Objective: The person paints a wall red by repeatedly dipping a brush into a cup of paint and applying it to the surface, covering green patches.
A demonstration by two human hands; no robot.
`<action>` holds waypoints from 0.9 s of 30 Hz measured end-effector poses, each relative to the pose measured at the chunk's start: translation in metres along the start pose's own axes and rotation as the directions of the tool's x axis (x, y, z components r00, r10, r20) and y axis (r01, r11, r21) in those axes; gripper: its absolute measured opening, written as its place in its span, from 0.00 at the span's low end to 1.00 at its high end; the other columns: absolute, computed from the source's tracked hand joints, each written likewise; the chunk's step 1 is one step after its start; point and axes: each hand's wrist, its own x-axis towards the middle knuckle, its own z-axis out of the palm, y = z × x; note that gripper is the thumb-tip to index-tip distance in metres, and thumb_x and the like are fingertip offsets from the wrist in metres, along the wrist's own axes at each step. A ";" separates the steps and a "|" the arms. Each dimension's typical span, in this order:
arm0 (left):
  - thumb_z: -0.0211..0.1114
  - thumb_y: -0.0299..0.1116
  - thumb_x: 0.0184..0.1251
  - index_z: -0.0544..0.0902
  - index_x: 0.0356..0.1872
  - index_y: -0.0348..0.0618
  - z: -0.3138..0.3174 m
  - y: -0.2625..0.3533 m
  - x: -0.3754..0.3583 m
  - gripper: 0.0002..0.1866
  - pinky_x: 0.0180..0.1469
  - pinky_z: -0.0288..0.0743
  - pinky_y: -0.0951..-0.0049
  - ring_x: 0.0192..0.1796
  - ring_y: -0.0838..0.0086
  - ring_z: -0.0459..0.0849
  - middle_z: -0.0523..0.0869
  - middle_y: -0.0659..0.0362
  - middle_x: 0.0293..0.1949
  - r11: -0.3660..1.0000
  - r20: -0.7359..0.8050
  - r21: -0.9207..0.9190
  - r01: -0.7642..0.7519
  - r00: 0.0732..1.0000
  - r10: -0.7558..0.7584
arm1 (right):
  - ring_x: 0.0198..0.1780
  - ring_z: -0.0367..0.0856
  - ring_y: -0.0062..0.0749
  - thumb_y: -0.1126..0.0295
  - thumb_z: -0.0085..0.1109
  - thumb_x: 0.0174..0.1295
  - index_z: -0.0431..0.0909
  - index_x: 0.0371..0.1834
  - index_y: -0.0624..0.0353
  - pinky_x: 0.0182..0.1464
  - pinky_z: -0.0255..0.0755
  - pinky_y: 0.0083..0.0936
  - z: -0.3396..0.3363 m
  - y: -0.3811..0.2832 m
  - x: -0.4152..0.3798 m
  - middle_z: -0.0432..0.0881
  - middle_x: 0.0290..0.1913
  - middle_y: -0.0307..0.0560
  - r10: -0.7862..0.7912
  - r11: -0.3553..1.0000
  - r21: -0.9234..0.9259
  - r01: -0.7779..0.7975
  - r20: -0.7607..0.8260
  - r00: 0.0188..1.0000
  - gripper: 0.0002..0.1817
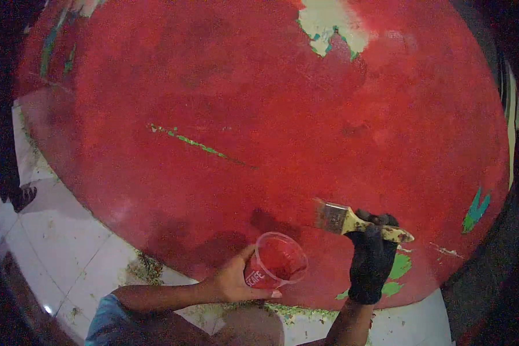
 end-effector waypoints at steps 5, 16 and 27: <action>0.77 0.44 0.38 0.58 0.59 0.34 0.001 -0.011 0.003 0.48 0.60 0.64 0.67 0.56 0.66 0.71 0.71 0.49 0.53 0.996 0.031 -0.084 -0.039 0.999 0.041 | 0.46 0.74 0.34 0.69 0.49 0.63 0.63 0.48 0.57 0.47 0.72 0.32 0.007 -0.008 -0.002 0.75 0.44 0.49 0.022 0.993 0.119 -0.017 -0.036 0.999 0.13; 0.76 0.44 0.38 0.58 0.60 0.35 0.002 -0.015 0.001 0.48 0.60 0.62 0.67 0.57 0.66 0.69 0.70 0.49 0.54 0.994 -0.034 -0.086 -0.074 0.997 0.071 | 0.46 0.74 0.33 0.68 0.51 0.62 0.64 0.49 0.59 0.46 0.71 0.30 0.015 -0.019 -0.007 0.75 0.44 0.50 -0.010 1.000 0.022 0.011 -0.077 0.997 0.15; 0.76 0.41 0.39 0.60 0.58 0.37 -0.001 -0.018 0.004 0.45 0.59 0.63 0.67 0.56 0.63 0.71 0.71 0.48 0.52 0.993 -0.013 0.035 -0.115 0.993 0.115 | 0.45 0.73 0.29 0.66 0.47 0.64 0.64 0.53 0.61 0.50 0.66 0.25 -0.001 -0.008 -0.009 0.76 0.43 0.47 -0.001 1.000 0.017 0.003 -0.096 0.995 0.17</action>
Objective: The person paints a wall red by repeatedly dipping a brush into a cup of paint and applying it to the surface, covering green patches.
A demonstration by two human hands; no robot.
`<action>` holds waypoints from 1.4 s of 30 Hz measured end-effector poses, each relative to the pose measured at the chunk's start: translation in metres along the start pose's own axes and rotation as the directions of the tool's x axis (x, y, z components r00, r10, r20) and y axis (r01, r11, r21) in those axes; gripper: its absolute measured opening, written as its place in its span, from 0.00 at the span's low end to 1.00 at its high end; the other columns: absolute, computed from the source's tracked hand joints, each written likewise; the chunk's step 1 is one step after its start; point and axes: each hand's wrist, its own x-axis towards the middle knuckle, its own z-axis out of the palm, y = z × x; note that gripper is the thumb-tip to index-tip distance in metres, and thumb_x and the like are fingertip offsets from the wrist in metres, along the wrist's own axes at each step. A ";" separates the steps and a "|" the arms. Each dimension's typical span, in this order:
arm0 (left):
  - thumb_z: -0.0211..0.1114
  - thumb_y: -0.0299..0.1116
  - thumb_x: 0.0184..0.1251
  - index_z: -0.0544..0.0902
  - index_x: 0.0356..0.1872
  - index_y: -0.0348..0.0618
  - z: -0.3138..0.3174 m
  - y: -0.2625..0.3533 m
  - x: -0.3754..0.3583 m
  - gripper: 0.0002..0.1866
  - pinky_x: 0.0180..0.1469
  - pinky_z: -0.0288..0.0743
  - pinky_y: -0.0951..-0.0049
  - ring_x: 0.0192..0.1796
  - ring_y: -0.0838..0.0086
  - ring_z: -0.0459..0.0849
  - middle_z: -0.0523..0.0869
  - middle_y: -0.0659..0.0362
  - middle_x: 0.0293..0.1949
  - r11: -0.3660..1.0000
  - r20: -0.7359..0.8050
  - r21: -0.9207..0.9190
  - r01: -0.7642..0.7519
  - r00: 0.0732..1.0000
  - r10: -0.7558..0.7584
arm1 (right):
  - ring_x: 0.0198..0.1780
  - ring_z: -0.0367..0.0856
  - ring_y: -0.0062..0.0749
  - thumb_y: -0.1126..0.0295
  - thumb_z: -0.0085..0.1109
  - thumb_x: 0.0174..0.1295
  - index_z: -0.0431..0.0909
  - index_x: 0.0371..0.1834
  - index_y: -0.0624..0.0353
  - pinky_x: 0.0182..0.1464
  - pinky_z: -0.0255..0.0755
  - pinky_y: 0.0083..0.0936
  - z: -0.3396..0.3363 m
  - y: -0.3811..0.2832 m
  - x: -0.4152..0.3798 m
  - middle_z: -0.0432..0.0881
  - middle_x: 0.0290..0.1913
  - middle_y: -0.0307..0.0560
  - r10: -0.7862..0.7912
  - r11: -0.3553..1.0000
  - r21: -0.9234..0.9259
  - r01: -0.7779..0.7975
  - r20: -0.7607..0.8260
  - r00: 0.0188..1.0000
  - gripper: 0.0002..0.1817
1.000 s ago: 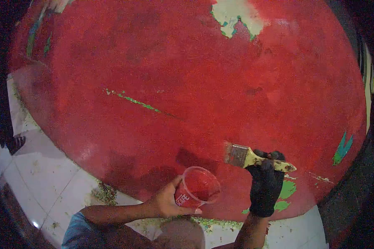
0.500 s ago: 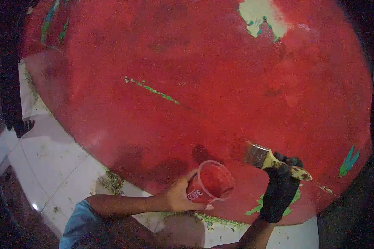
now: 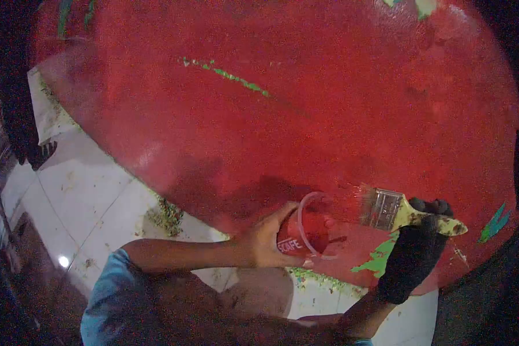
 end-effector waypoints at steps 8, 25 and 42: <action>0.78 0.32 0.34 0.53 0.64 0.40 0.002 0.000 -0.003 0.53 0.61 0.62 0.70 0.60 0.71 0.67 0.66 0.53 0.58 0.994 0.075 0.062 0.095 0.992 -0.100 | 0.43 0.73 0.26 0.65 0.44 0.65 0.64 0.55 0.62 0.49 0.64 0.23 0.014 -0.006 -0.009 0.77 0.42 0.45 -0.072 0.895 -0.444 0.036 -0.064 0.995 0.18; 0.80 0.39 0.30 0.53 0.65 0.42 -0.002 -0.025 0.002 0.57 0.61 0.59 0.68 0.60 0.68 0.65 0.64 0.53 0.60 0.973 0.169 0.137 -0.184 0.972 0.160 | 0.42 0.78 0.26 0.76 0.51 0.57 0.76 0.42 0.61 0.45 0.71 0.26 -0.028 -0.004 -0.015 0.79 0.40 0.46 -0.184 0.101 -0.818 0.567 0.544 0.819 0.10; 0.81 0.36 0.27 0.54 0.64 0.44 0.006 -0.035 -0.004 0.57 0.66 0.55 0.65 0.64 0.68 0.61 0.62 0.55 0.62 0.991 0.122 -0.008 -0.135 0.983 0.135 | 0.38 0.79 0.24 0.78 0.62 0.49 0.74 0.42 0.63 0.42 0.74 0.23 0.055 -0.007 -0.028 0.81 0.37 0.43 0.416 0.887 -0.332 -0.321 0.276 0.866 0.15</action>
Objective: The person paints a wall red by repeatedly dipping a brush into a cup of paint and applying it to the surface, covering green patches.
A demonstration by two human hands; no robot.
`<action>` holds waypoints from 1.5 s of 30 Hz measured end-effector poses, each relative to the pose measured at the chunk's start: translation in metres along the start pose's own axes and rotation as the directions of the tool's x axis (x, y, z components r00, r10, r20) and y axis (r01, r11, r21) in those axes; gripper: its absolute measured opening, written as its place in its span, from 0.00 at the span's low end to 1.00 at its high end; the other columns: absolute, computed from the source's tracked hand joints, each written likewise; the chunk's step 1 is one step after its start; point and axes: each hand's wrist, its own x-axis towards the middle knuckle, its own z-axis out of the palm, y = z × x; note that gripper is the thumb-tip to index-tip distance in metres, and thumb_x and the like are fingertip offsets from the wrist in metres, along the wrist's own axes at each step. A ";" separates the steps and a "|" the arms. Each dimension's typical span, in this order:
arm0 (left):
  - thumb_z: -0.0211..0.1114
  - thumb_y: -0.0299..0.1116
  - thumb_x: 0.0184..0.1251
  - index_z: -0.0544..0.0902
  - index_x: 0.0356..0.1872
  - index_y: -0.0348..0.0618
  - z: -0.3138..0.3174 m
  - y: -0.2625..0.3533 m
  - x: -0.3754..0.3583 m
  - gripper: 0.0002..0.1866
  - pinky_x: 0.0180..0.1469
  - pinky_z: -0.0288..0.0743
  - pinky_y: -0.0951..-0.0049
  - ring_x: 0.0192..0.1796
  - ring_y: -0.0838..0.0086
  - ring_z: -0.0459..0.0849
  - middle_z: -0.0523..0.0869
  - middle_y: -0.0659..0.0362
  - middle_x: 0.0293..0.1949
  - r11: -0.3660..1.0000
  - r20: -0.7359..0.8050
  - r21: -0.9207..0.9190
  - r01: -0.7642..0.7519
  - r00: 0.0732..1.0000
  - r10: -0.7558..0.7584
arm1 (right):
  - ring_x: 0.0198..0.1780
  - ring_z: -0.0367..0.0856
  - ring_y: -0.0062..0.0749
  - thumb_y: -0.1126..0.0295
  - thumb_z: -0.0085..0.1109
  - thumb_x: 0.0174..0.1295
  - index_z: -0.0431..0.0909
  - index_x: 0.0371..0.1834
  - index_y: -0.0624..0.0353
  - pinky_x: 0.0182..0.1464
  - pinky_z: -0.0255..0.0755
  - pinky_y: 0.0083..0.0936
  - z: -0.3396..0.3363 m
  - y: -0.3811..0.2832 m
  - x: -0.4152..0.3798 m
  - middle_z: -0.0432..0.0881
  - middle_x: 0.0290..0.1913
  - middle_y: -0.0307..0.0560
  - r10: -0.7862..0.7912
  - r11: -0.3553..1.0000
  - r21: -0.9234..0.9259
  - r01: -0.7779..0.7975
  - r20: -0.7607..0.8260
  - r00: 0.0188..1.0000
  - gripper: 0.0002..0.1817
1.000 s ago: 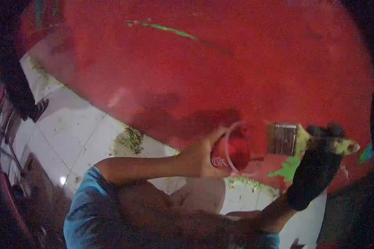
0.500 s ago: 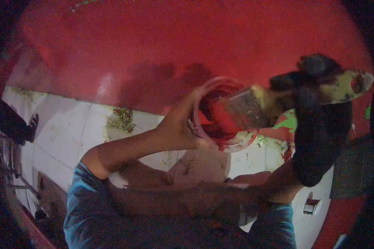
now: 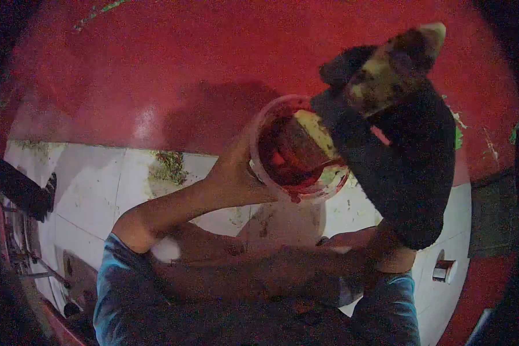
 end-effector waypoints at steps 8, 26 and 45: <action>0.81 0.36 0.28 0.53 0.64 0.43 0.006 -0.014 -0.002 0.57 0.66 0.55 0.65 0.64 0.68 0.60 0.61 0.55 0.62 0.992 -0.015 -0.123 -0.011 1.000 0.009 | 0.38 0.79 0.26 0.77 0.58 0.53 0.74 0.44 0.64 0.40 0.74 0.23 0.003 -0.004 0.001 0.81 0.38 0.45 -0.204 0.955 -0.209 0.210 0.047 0.978 0.13; 0.81 0.37 0.27 0.54 0.63 0.42 0.002 -0.019 -0.008 0.57 0.64 0.57 0.66 0.63 0.68 0.63 0.63 0.55 0.61 0.941 0.046 -0.267 0.210 0.978 -0.205 | 0.38 0.80 0.26 0.75 0.55 0.56 0.74 0.44 0.64 0.39 0.73 0.23 -0.005 -0.001 0.014 0.81 0.38 0.45 -0.218 0.928 -0.296 0.225 0.058 0.974 0.12; 0.80 0.37 0.30 0.55 0.62 0.38 -0.011 0.000 0.000 0.55 0.63 0.61 0.65 0.62 0.65 0.64 0.64 0.51 0.59 0.964 -0.039 0.170 0.207 0.978 -0.203 | 0.32 0.75 0.31 0.78 0.49 0.51 0.72 0.52 0.60 0.35 0.69 0.24 -0.054 0.030 0.039 0.77 0.36 0.48 -0.606 0.294 -0.789 0.539 0.282 0.744 0.22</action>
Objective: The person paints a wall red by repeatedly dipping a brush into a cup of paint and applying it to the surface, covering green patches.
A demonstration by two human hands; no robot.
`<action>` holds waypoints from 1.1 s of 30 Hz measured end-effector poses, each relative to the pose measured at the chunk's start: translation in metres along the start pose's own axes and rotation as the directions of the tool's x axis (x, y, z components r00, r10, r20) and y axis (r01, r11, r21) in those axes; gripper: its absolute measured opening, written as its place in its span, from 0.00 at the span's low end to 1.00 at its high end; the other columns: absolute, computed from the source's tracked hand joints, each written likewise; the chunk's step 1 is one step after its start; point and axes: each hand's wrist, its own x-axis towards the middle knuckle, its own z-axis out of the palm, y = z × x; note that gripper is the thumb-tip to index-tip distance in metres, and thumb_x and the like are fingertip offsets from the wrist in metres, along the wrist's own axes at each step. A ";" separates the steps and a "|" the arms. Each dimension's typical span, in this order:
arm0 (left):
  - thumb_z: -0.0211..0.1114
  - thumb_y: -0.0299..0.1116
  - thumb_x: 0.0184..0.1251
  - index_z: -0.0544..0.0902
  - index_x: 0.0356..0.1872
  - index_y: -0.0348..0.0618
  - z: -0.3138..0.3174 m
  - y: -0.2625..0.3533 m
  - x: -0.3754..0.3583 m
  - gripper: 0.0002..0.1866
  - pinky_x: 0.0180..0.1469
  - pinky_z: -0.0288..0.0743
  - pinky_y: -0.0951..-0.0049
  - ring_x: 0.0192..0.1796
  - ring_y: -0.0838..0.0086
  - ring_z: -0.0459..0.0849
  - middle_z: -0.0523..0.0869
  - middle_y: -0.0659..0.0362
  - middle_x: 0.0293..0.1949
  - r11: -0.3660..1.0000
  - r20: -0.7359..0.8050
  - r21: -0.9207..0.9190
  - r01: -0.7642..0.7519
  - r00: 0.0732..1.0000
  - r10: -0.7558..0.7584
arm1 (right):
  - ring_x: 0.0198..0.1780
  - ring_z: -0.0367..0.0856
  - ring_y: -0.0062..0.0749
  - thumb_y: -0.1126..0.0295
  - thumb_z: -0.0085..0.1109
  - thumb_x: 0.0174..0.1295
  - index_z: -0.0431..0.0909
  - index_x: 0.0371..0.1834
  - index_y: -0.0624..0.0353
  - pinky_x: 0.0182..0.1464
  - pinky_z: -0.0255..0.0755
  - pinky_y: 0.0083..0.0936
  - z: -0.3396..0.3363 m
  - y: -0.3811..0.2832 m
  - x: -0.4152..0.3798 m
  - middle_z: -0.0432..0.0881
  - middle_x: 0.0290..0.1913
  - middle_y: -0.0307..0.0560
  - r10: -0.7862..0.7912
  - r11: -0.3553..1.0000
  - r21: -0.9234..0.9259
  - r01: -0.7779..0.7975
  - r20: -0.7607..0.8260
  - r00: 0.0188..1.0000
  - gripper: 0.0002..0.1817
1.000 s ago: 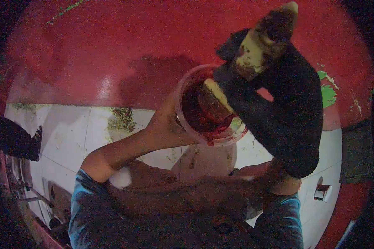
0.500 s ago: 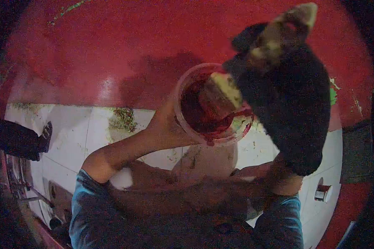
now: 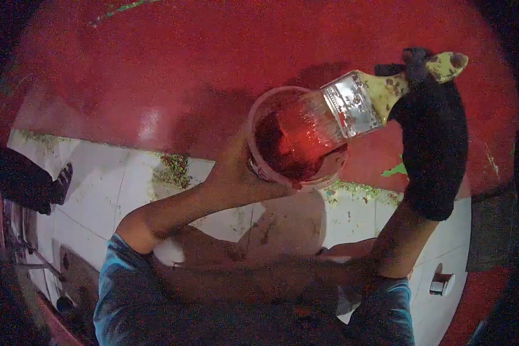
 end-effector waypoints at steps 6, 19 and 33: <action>0.79 0.34 0.32 0.56 0.61 0.38 -0.005 0.017 0.003 0.52 0.63 0.61 0.65 0.62 0.65 0.65 0.64 0.51 0.59 0.981 -0.190 -0.130 -0.144 0.975 0.118 | 0.41 0.77 0.43 0.79 0.54 0.44 0.73 0.49 0.59 0.43 0.71 0.33 0.005 -0.010 -0.001 0.79 0.39 0.51 0.186 0.974 0.114 -0.194 0.071 0.980 0.23; 0.78 0.41 0.34 0.63 0.56 0.38 -0.036 0.038 0.005 0.45 0.56 0.68 0.64 0.53 0.61 0.74 0.75 0.49 0.49 0.999 -0.222 0.033 0.006 0.975 0.002 | 0.45 0.75 0.30 0.75 0.57 0.54 0.68 0.55 0.62 0.50 0.67 0.24 0.045 -0.026 -0.004 0.77 0.43 0.49 0.299 0.867 0.355 -0.348 0.186 0.936 0.23; 0.77 0.47 0.33 0.62 0.55 0.37 -0.073 0.037 -0.001 0.47 0.54 0.68 0.64 0.52 0.57 0.74 0.74 0.45 0.48 0.934 -0.453 0.356 -0.034 0.868 0.204 | 0.46 0.74 0.28 0.72 0.54 0.60 0.66 0.54 0.68 0.51 0.68 0.24 0.059 -0.049 0.015 0.77 0.44 0.50 0.319 0.781 0.531 -0.328 0.111 0.941 0.20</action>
